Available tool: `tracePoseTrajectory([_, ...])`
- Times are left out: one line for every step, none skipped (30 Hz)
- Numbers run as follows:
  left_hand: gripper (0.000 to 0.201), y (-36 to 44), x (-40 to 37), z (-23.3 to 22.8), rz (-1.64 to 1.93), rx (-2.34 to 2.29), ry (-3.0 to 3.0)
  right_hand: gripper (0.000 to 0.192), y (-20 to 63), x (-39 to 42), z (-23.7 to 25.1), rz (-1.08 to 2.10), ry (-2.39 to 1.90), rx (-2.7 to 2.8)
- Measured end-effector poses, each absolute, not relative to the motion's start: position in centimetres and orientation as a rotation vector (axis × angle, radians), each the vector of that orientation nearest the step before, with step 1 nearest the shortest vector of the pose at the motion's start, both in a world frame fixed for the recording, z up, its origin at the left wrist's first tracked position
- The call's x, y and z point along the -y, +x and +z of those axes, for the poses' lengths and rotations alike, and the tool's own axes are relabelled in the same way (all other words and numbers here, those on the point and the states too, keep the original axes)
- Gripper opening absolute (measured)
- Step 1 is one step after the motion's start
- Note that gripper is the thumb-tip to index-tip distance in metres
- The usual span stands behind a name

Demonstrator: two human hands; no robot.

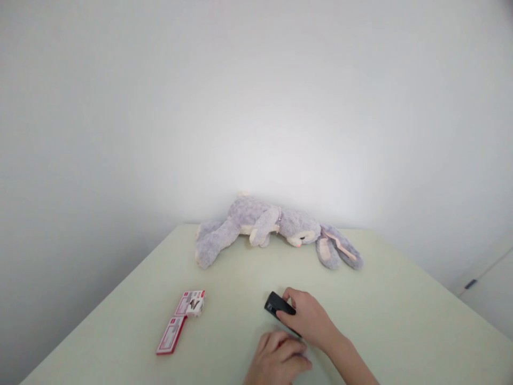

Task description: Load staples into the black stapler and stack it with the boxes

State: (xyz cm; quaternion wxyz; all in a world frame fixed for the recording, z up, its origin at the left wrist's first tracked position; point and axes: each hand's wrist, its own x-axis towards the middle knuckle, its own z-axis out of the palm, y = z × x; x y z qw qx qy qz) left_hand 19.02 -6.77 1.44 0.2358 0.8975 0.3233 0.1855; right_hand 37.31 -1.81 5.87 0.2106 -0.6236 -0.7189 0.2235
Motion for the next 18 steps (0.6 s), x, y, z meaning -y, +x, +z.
tracePoseTrajectory([0.057, 19.4, 6.6, 1.6, 0.439, -0.898, 2.433, 0.016, 38.0, 1.7, 5.5, 0.617, -1.760, 1.957])
tracePoseTrajectory([0.065, 19.2, 6.3, 1.9, 0.381, -0.967, 2.397, 0.017, 38.7, 1.7, 5.2, 0.619, -1.778, 1.918])
tracePoseTrajectory([0.072, 18.6, 6.1, 2.2, 0.337, -1.069, 2.361, 0.018, 39.4, 1.9, 4.8, 0.625, -1.789, 1.883])
tracePoseTrajectory([0.079, 17.6, 5.9, 2.5, 0.306, -1.173, 2.329, 0.020, 40.1, 2.2, 4.3, 0.630, -1.797, 1.859])
tracePoseTrajectory([0.083, 16.3, 5.8, 2.7, 0.290, -1.265, 2.302, 0.024, 40.6, 2.7, 3.8, 0.652, -1.794, 1.836])
tracePoseTrajectory([0.085, 14.9, 5.7, 2.9, 0.299, -1.340, 2.278, 0.028, 41.0, 3.2, 3.3, 0.701, -1.780, 1.799])
tracePoseTrajectory([0.085, 13.6, 5.6, 3.0, 0.312, -1.381, 2.263, 0.033, 41.1, 3.9, 2.6, 0.781, -1.755, 1.743])
tracePoseTrajectory([0.085, 12.6, 5.5, 2.9, 0.327, -1.402, 2.254, 0.039, 40.9, 4.5, 1.9, 0.882, -1.713, 1.670])
tracePoseTrajectory([0.084, 11.9, 5.5, 2.8, 0.344, -1.410, 2.247, 0.045, 40.4, 5.1, 1.2, 0.988, -1.655, 1.585])
tracePoseTrajectory([0.083, 11.6, 5.4, 2.5, 0.356, -1.404, 2.244, 0.050, 39.6, 5.7, 0.5, 1.085, -1.588, 1.502])
tracePoseTrajectory([0.083, 11.6, 5.4, 2.1, 0.367, -1.394, 2.242, 0.055, 38.6, 6.1, -0.1, 1.160, -1.522, 1.436])
tracePoseTrajectory([0.082, 11.8, 5.3, 1.7, 0.378, -1.382, 2.240, 0.059, 37.6, 6.4, -0.7, 1.206, -1.466, 1.395])
tracePoseTrajectory([0.082, 12.3, 5.3, 1.1, 0.393, -1.373, 2.239, 0.062, 36.5, 6.6, -1.2, 1.235, -1.419, 1.370])
tracePoseTrajectory([0.082, 12.8, 5.2, 0.5, 0.413, -1.367, 2.236, 0.064, 35.4, 6.7, -1.6, 1.255, -1.383, 1.348])
tracePoseTrajectory([0.083, 13.2, 5.2, -0.1, 0.434, -1.358, 2.232, 0.066, 34.5, 6.7, -1.9, 1.268, -1.361, 1.330])
tracePoseTrajectory([0.086, 13.4, 5.3, -0.7, 0.458, -1.348, 2.226, 0.068, 33.8, 6.7, -2.1, 1.272, -1.350, 1.316])
tracePoseTrajectory([0.089, 13.4, 5.3, -1.2, 0.487, -1.339, 2.223, 0.069, 33.3, 6.7, -2.3, 1.268, -1.349, 1.307])
tracePoseTrajectory([0.091, 13.0, 5.4, -1.7, 0.529, -1.344, 2.226, 0.070, 32.9, 6.7, -2.5, 1.259, -1.355, 1.301])
